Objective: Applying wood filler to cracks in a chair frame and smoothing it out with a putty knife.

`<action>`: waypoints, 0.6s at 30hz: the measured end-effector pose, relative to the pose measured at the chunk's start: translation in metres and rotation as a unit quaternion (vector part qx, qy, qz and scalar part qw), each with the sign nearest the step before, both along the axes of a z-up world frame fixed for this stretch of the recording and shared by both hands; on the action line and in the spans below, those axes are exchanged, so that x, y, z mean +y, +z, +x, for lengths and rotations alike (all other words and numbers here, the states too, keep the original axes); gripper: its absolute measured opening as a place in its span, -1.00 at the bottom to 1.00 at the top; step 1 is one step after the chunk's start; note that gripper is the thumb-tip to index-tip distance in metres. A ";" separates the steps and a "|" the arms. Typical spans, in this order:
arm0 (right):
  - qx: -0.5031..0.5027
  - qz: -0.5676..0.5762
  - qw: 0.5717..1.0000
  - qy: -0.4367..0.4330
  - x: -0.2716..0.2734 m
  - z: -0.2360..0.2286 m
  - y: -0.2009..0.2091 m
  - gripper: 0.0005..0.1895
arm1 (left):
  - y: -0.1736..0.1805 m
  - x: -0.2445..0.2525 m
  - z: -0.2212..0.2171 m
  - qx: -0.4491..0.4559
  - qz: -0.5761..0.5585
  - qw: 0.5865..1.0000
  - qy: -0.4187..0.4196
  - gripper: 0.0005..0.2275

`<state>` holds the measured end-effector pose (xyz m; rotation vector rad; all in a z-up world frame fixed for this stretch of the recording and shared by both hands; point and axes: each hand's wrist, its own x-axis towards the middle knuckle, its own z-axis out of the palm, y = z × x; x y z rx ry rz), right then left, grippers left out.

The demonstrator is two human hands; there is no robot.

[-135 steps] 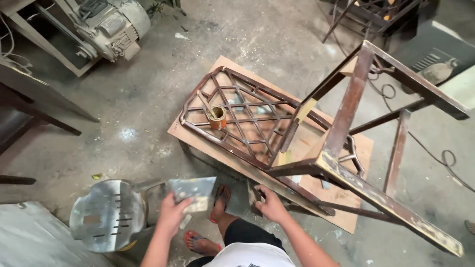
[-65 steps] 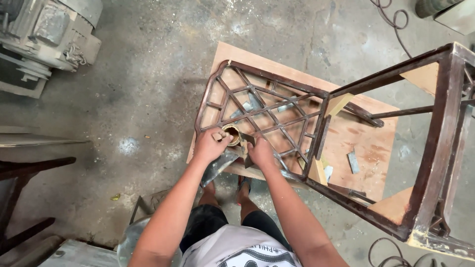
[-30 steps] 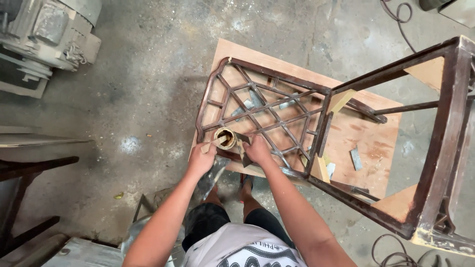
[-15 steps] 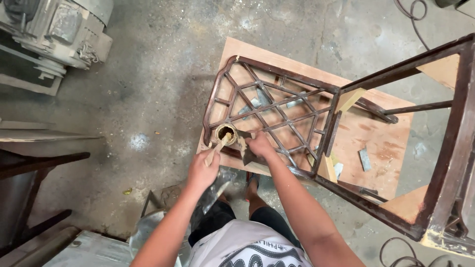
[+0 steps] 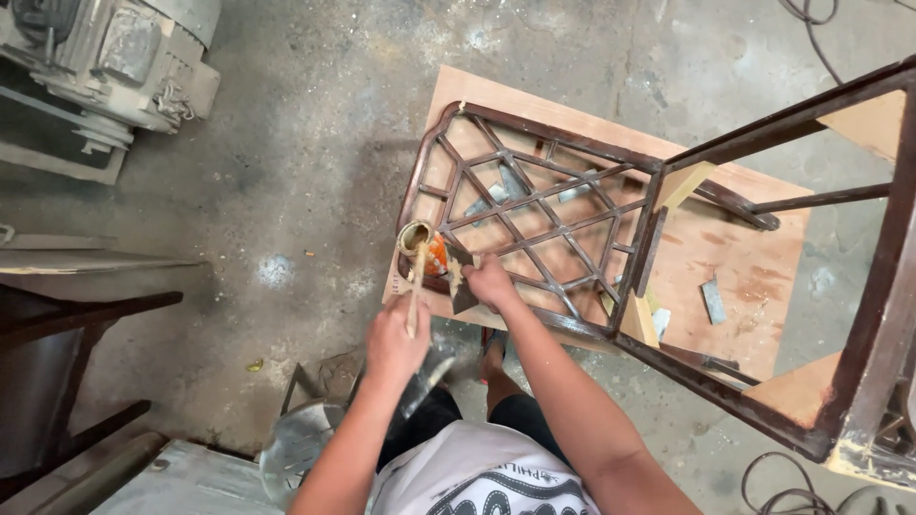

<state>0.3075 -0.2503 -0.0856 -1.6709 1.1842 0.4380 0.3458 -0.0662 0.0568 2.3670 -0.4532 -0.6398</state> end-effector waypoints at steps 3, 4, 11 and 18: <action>-0.064 -0.032 0.996 0.057 -0.004 0.011 0.059 -0.60 | 0.002 0.017 0.020 -0.020 -0.042 0.998 0.040 -0.72; -0.062 -0.031 0.996 0.061 -0.009 0.014 0.073 -0.60 | 0.001 0.018 0.024 -0.019 -0.040 0.998 0.045 -0.72; -0.066 -0.122 0.980 0.145 -0.043 0.033 0.060 -0.70 | -0.021 -0.003 0.052 0.035 -0.073 0.995 0.064 -0.71; 0.035 0.015 0.907 0.420 -0.027 0.073 0.121 -0.05 | -0.036 -0.027 0.075 0.119 0.007 0.991 0.063 -0.65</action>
